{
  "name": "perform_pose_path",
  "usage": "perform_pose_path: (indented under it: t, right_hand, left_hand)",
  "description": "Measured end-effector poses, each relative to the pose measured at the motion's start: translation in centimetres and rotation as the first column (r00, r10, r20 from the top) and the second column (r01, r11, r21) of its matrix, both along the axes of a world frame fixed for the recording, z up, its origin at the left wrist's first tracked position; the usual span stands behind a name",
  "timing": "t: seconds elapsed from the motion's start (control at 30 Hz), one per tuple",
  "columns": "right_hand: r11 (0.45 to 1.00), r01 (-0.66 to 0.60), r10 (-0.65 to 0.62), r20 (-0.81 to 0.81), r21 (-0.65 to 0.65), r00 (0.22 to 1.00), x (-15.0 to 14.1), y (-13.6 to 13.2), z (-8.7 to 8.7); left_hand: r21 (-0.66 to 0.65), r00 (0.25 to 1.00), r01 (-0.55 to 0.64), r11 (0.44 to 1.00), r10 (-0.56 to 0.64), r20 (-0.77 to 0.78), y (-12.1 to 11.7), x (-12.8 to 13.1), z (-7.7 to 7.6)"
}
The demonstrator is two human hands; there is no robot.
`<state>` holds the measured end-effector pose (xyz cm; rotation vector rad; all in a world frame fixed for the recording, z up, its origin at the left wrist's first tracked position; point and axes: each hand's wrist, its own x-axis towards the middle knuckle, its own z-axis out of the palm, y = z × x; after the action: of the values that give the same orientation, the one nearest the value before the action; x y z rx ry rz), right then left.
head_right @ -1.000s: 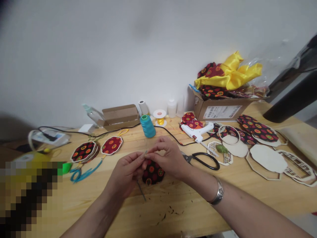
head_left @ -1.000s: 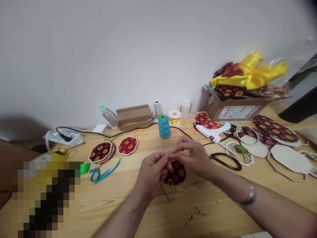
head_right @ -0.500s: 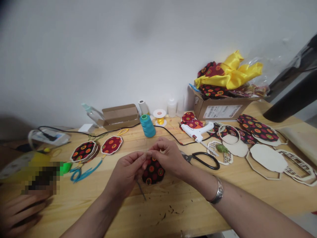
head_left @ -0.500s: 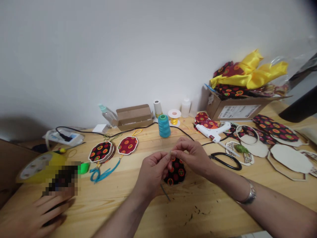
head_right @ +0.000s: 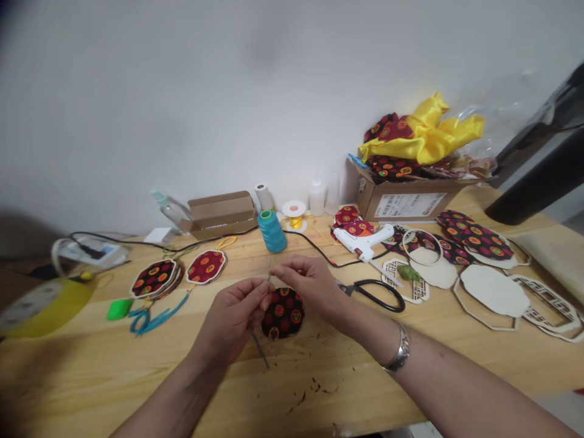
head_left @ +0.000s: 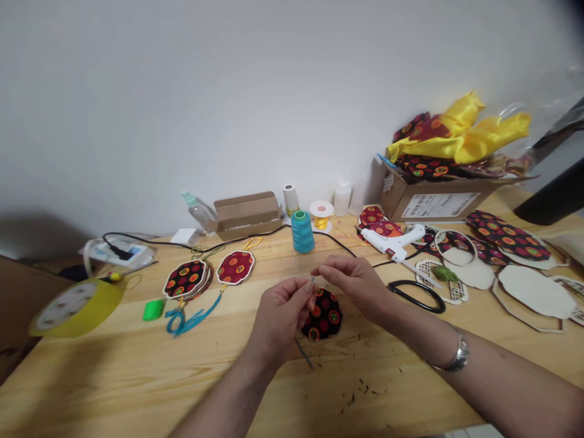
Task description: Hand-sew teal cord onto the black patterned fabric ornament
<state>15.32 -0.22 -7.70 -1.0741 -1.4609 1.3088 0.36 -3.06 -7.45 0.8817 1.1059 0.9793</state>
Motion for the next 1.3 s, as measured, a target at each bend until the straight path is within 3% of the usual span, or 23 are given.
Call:
perform_pose_path:
  t: [0.23, 0.43, 0.73, 1.0, 1.3]
  right_hand:
    - [0.990, -0.134, 0.130, -0.089, -0.033, 0.987, -0.02, 0.00, -0.13]
    - [0.999, -0.032, 0.031, -0.030, -0.036, 0.999, -0.04, -0.26, 0.34]
    - [0.998, -0.015, 0.015, -0.002, -0.061, 1.000, 0.05, 0.00, 0.33]
    - [0.997, 0.065, -0.065, -0.007, -0.043, 0.998, -0.02, 0.24, 0.41]
    - [0.996, 0.070, -0.071, -0.021, -0.055, 0.997, -0.11, 0.26, 0.48]
  left_hand:
    - [0.009, 0.999, 0.032, 0.999, -0.031, -0.029, -0.09, 0.01, -0.06]
    - [0.028, 0.997, 0.077, 0.997, -0.076, -0.019, -0.24, -0.01, 0.09]
    - [-0.016, 0.964, 0.106, 0.994, -0.099, 0.247, -0.15, 0.00, 0.26]
    - [-0.050, 0.975, 0.099, 0.994, -0.087, 0.203, -0.08, 0.16, 0.13]
    - [-0.046, 0.981, 0.101, 0.994, -0.092, 0.168, 0.05, 0.14, -0.05]
